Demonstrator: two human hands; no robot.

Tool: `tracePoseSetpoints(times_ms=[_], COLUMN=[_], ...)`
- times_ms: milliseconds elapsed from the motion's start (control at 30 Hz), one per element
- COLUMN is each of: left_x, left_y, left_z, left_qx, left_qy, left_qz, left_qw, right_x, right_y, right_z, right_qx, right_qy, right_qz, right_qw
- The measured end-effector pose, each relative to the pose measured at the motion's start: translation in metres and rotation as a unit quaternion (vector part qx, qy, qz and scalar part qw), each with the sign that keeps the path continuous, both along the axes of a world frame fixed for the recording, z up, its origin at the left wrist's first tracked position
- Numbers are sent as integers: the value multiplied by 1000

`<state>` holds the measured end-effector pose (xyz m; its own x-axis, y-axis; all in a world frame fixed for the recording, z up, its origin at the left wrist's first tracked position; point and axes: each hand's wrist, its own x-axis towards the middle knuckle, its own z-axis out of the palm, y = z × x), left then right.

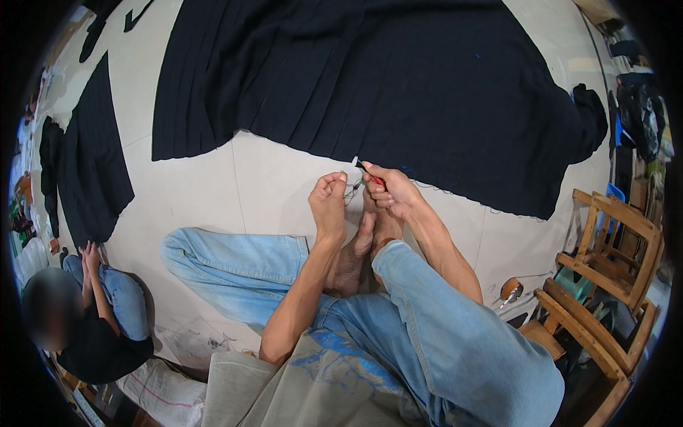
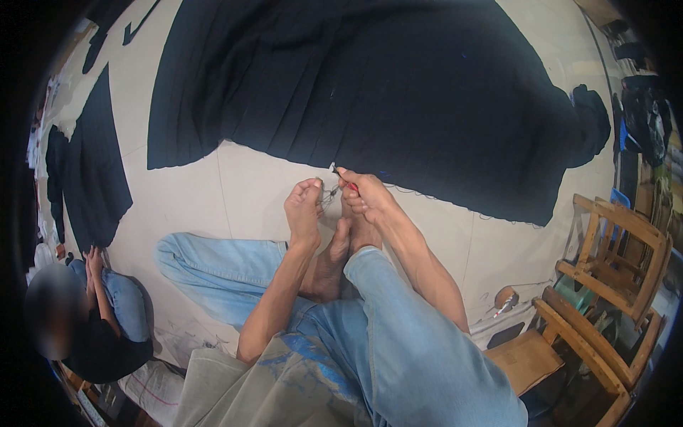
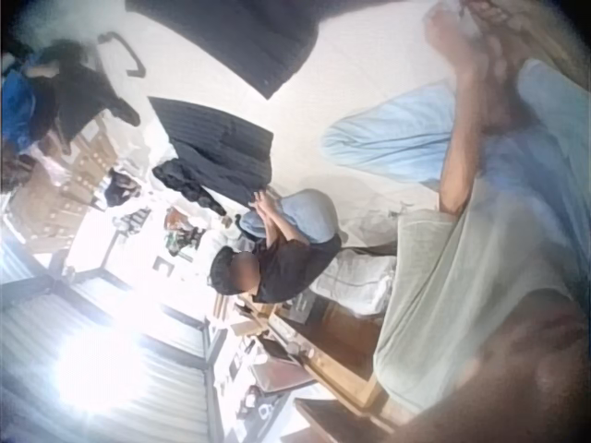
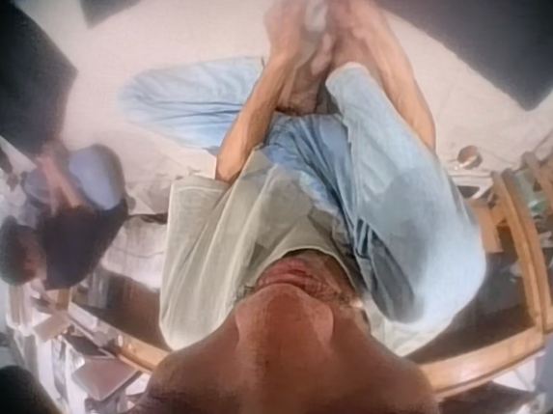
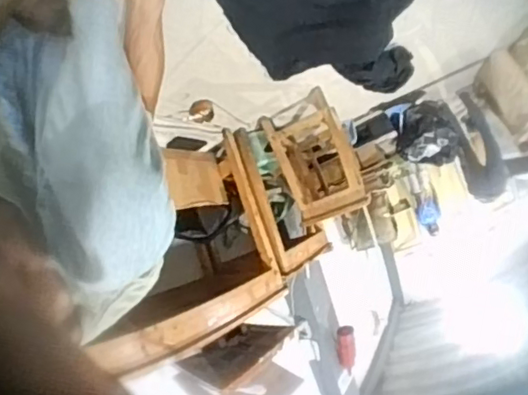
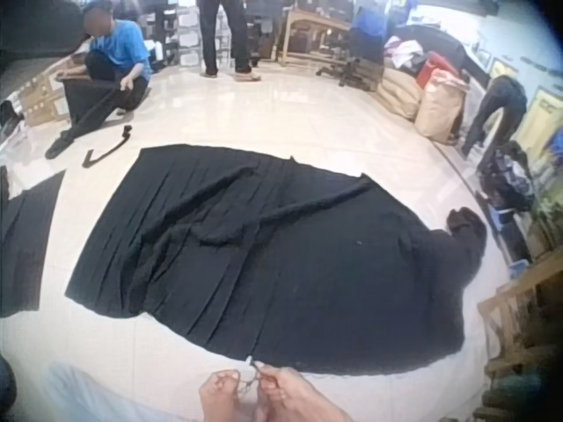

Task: The person sits on the floor and uses a red utility knife to cut a large piece of black fabric into vertical strips. They repeatedly slice the material, creating a fringed effect, and occasionally adjust the fabric's position to continue cutting.

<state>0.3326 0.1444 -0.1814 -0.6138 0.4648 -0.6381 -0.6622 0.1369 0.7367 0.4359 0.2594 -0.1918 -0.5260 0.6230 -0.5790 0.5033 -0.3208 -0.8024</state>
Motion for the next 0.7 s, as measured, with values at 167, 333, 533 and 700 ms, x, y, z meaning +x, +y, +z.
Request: tracePoseSetpoints(times_ms=[167, 333, 533, 700], left_x=[-9, -19, 1, 6], left_y=[6, 17, 25, 25], left_z=[4, -1, 14, 10], left_qx=[58, 57, -187, -186], left_qy=[38, 73, 460, 447], left_qz=[0, -107, -370, -400], left_qw=[998, 990, 785, 778], right_x=[25, 64, 84, 86], right_y=[1, 0, -17, -23], right_z=[20, 31, 17, 10], right_qx=[6, 23, 55, 98], right_qy=[21, 16, 2, 3], right_qz=[-65, -118, -129, -104], right_qw=[998, 993, 990, 990])
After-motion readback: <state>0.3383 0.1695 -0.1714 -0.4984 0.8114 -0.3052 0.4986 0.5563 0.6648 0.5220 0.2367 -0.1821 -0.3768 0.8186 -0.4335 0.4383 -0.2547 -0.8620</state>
